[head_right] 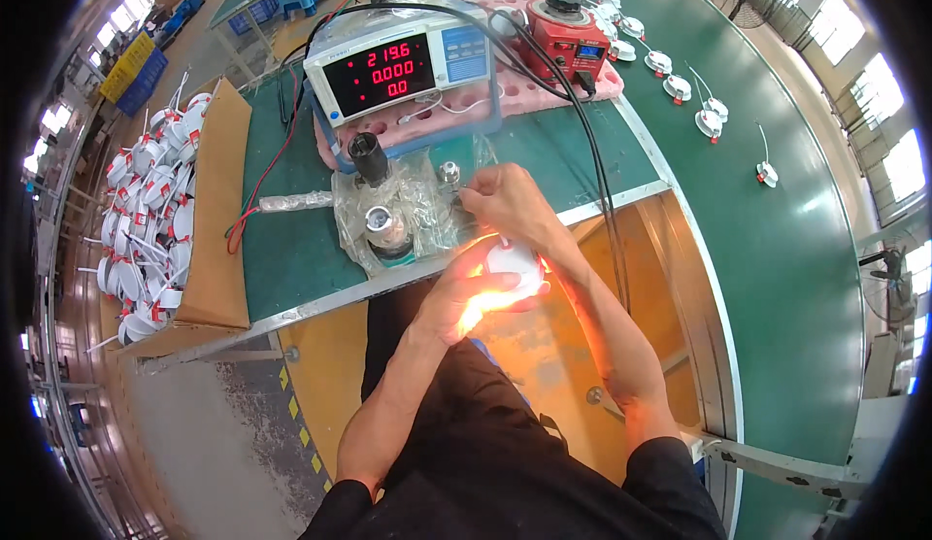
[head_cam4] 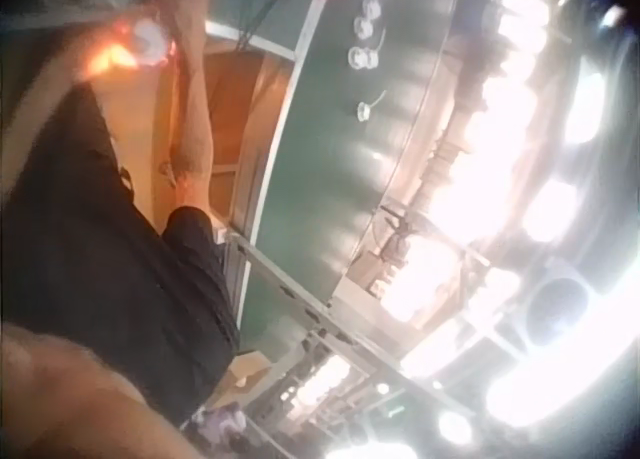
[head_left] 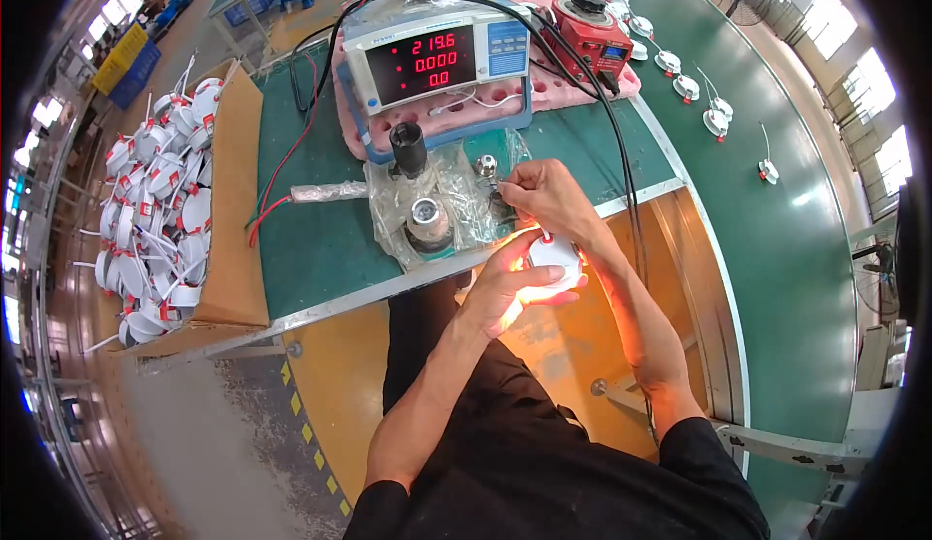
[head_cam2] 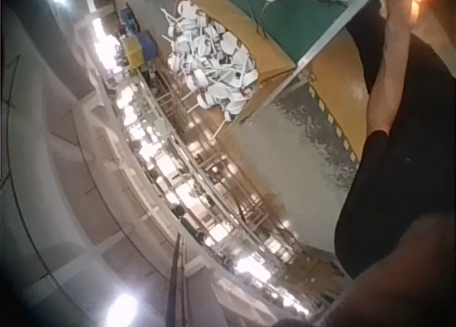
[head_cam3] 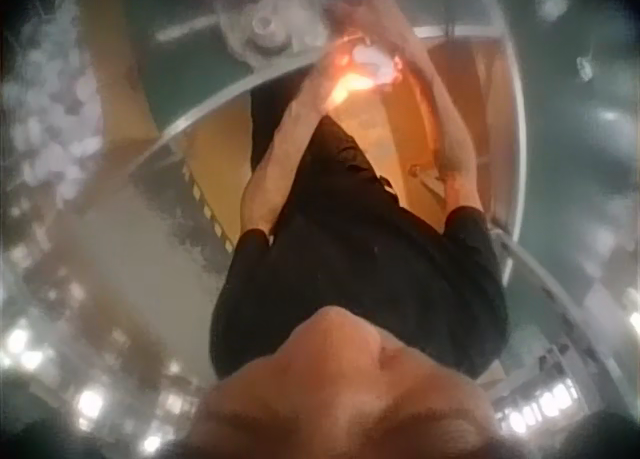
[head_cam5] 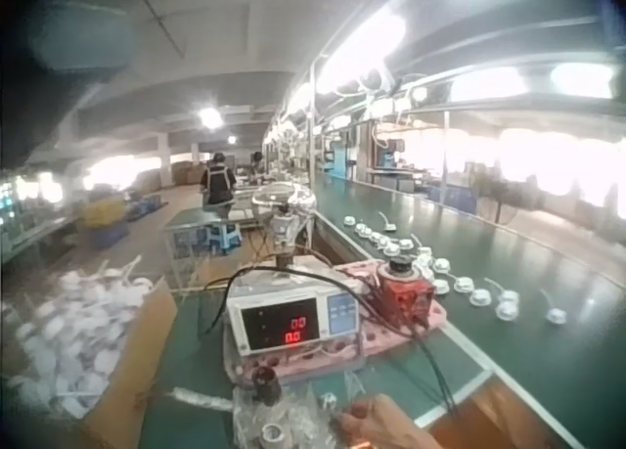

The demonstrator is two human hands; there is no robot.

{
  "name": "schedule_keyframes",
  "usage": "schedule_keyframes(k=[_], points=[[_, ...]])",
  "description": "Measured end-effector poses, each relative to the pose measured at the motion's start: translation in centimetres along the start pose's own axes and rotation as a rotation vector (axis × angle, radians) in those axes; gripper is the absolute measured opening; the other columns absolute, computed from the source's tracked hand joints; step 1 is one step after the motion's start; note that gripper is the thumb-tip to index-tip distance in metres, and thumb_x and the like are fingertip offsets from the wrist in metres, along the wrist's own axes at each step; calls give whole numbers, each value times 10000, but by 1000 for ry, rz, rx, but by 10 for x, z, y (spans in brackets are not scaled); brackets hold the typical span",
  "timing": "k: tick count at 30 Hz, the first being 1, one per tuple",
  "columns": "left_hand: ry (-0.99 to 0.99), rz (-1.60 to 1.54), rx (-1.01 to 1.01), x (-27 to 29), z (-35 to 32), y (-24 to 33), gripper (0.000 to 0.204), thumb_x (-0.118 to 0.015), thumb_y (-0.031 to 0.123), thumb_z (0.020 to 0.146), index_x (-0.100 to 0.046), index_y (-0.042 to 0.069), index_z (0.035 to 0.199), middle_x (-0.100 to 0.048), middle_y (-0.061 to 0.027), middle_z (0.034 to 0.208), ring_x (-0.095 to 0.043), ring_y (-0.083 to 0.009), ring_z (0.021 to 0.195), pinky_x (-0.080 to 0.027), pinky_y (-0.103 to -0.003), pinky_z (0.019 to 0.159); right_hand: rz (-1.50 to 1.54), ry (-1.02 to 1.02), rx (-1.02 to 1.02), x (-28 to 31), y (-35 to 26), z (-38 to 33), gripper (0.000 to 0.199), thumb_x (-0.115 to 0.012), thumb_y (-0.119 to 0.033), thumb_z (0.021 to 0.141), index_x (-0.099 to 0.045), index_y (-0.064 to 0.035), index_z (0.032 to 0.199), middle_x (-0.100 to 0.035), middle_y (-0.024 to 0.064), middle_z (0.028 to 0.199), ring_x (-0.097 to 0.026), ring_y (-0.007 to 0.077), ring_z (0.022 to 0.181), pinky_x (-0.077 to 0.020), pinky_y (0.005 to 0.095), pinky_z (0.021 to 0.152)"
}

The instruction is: The person takes light fixtures from a box one by one, touches their wires to an electrical testing terminal to illuminate them, and places the tested fixtures onto the worktable.

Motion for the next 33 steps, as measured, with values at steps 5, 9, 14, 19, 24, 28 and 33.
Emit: schedule_keyframes(k=[5,9,14,19,24,28,33], points=[[-28,8,3,2,3,-1,505,-686,154,880,-498,76,1342,-620,-97,1182,-648,-269,1109,-548,-389,890,6,5,0,2,0,-1,257,-629,-185,858,-649,53,762,-582,59,583,-536,117,519,-424,308,470],[-17,0,21,2,2,0,506,-685,153,880,-496,74,1343,-619,-98,1190,-645,-273,1120,-552,-399,896,-5,-12,-30,1,0,-1,261,-637,-180,878,-627,34,731,-563,26,572,-516,88,527,-397,274,499],[4,-38,32,4,3,-2,521,-698,145,869,-498,67,1345,-622,-110,1192,-649,-301,1120,-558,-411,898,37,-20,-18,0,1,-1,252,-631,-181,860,-642,46,750,-589,56,590,-537,113,520,-418,300,470],[25,-47,35,4,5,-3,524,-707,132,857,-506,63,1337,-626,-117,1190,-659,-309,1096,-568,-421,895,10,-1,-16,1,-3,-4,265,-644,-189,881,-629,26,726,-566,23,571,-523,88,526,-394,270,505],[23,-50,36,2,5,-3,516,-711,123,848,-514,59,1320,-629,-120,1187,-660,-311,1091,-569,-428,895,6,8,37,1,2,-1,267,-637,-185,879,-628,30,721,-567,26,572,-518,87,524,-391,272,501],[49,-46,31,1,6,-3,489,-712,127,845,-524,60,1291,-633,-119,1173,-661,-308,1084,-568,-425,885,-10,6,46,1,0,-1,266,-637,-186,880,-630,30,726,-563,24,570,-511,85,521,-387,271,497],[34,-39,36,2,9,-6,482,-716,125,839,-529,66,1279,-628,-116,1184,-656,-304,1088,-563,-420,884,-19,10,10,3,-2,-3,262,-639,-189,879,-635,29,734,-558,18,565,-498,82,519,-380,274,491]])
Point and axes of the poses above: each hand's wrist, its own z-axis towards the middle knuckle, its own x-axis out of the back of the hand, y = z × x, the point moved 3 cm from there along z, towards the middle knuckle
